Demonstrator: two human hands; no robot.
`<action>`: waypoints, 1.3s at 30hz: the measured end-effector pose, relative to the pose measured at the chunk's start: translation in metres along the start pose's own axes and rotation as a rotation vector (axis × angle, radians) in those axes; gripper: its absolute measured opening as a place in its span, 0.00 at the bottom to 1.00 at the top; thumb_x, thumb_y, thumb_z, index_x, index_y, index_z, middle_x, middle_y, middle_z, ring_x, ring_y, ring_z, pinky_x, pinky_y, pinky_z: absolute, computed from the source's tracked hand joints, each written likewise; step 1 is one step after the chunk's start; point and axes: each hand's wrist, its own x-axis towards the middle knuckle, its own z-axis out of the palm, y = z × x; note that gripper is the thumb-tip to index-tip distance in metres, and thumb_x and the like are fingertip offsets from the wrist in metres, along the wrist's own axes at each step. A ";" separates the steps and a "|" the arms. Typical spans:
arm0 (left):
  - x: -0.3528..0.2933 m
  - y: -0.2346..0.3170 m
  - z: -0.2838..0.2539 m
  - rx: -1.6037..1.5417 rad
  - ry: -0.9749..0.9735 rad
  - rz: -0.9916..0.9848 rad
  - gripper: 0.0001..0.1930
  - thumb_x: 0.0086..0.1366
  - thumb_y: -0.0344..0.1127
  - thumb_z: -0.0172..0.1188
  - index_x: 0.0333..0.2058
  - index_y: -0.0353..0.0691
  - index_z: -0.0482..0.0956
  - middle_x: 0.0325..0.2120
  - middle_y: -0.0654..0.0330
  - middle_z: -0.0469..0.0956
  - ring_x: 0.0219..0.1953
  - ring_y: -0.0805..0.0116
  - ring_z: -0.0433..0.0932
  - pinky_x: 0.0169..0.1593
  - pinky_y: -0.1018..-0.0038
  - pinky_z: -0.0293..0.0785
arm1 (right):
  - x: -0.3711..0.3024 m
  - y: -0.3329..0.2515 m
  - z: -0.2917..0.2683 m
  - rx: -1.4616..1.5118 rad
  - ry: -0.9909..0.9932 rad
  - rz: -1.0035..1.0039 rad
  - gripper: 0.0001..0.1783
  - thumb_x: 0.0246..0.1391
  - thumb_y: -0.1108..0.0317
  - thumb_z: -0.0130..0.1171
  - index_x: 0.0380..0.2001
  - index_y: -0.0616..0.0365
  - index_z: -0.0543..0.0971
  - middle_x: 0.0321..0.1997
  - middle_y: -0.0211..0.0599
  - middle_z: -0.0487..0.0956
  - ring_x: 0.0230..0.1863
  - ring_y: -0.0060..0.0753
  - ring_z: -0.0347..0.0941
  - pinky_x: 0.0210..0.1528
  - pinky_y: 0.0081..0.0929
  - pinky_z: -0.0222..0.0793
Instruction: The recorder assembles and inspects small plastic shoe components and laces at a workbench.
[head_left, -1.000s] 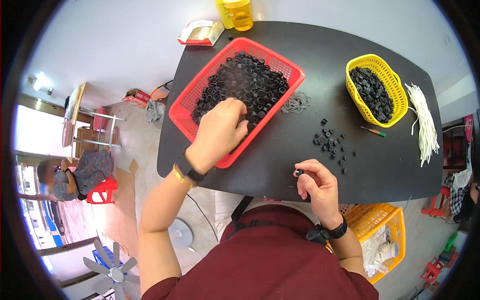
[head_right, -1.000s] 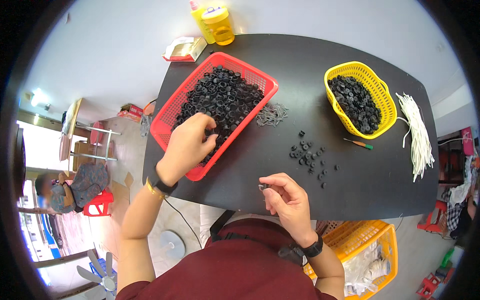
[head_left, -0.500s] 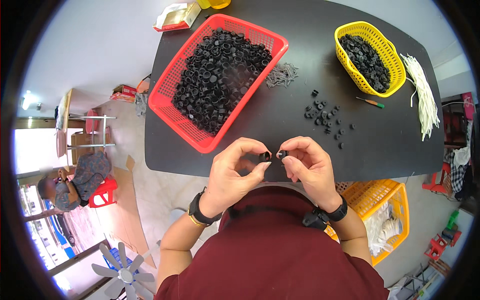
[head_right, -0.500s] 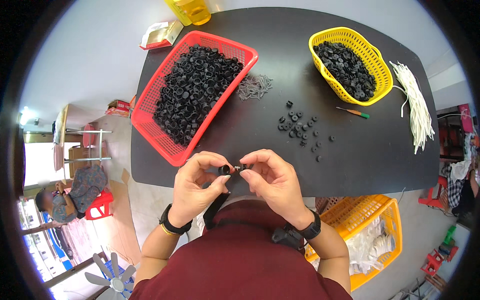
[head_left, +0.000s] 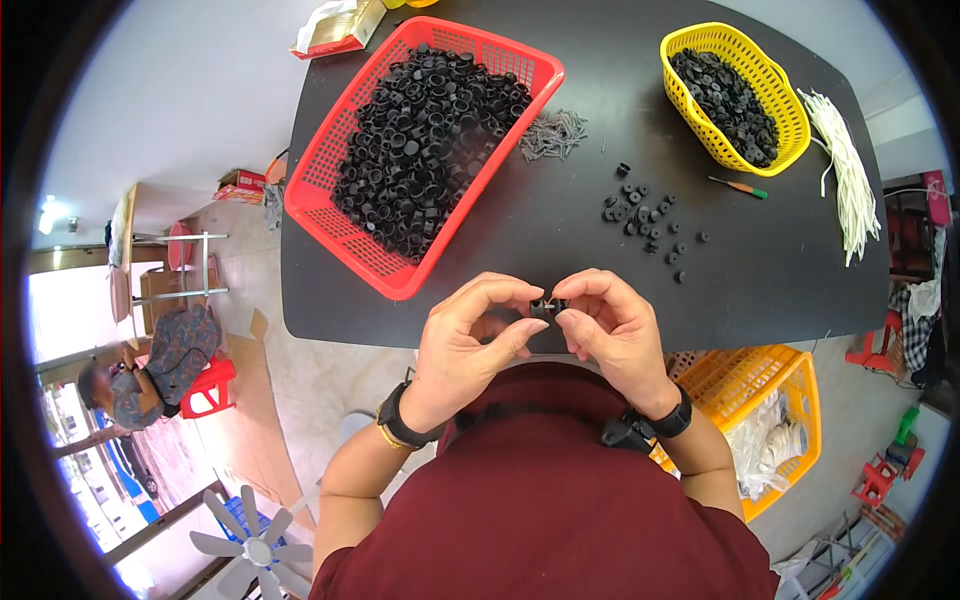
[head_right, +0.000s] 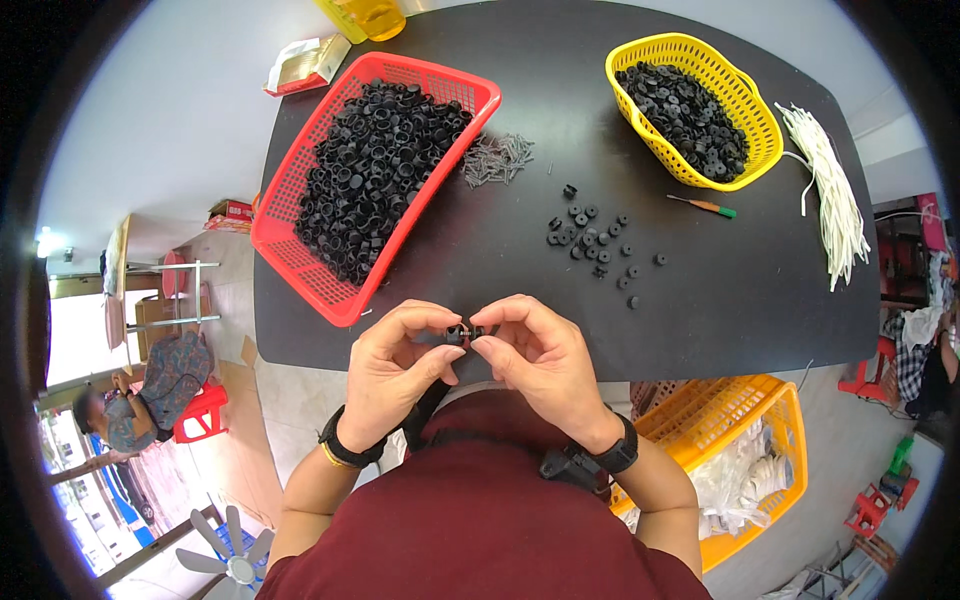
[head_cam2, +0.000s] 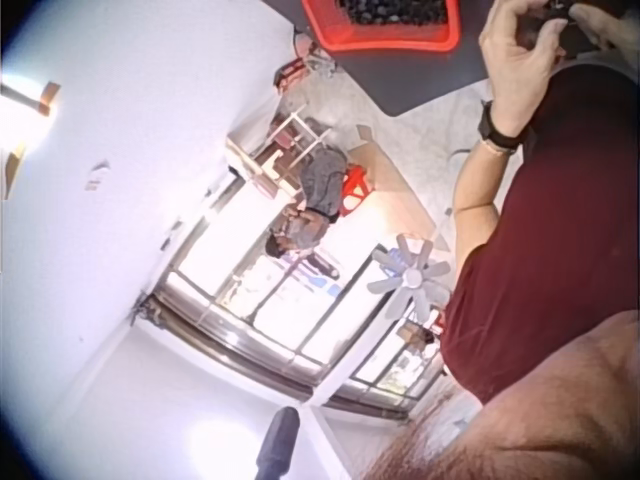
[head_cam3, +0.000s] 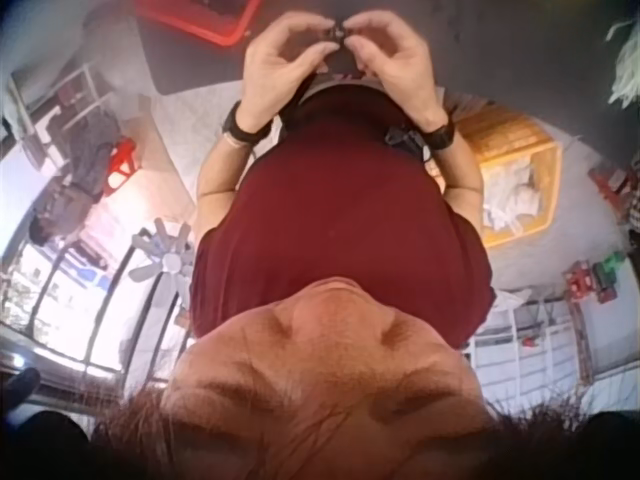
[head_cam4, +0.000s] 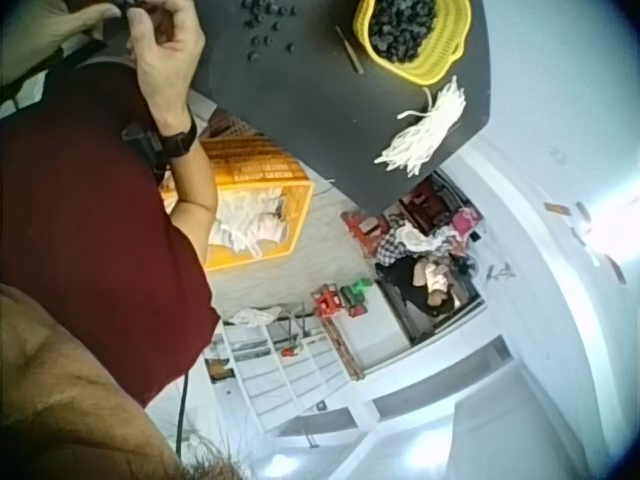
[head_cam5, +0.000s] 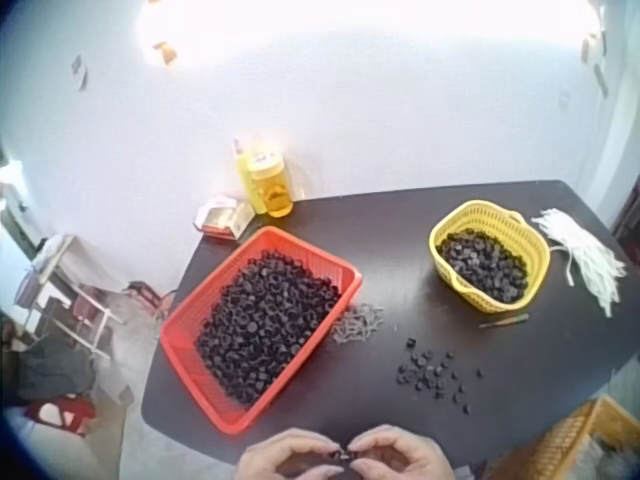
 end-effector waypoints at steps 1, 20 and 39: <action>0.000 -0.001 0.001 0.001 -0.001 -0.002 0.13 0.61 0.17 0.58 0.46 0.30 0.75 0.43 0.55 0.73 0.41 0.72 0.77 0.35 0.80 0.81 | 0.000 0.000 0.000 0.018 0.002 0.008 0.10 0.58 0.75 0.59 0.44 0.60 0.76 0.35 0.25 0.75 0.27 0.11 0.68 0.26 0.11 0.64; -0.005 -0.008 0.000 -0.339 0.006 -0.095 0.13 0.64 0.20 0.57 0.47 0.32 0.73 0.40 0.60 0.70 0.39 0.76 0.76 0.30 0.81 0.78 | -0.002 0.009 -0.008 0.075 -0.080 0.007 0.11 0.55 0.79 0.60 0.42 0.62 0.77 0.43 0.31 0.77 0.29 0.14 0.71 0.29 0.14 0.68; -0.005 -0.009 0.005 -0.384 0.003 0.002 0.15 0.64 0.20 0.57 0.50 0.32 0.73 0.40 0.60 0.70 0.43 0.70 0.78 0.29 0.82 0.79 | 0.000 0.007 -0.012 0.179 -0.088 -0.044 0.11 0.57 0.79 0.57 0.44 0.62 0.76 0.40 0.36 0.78 0.28 0.16 0.69 0.25 0.13 0.64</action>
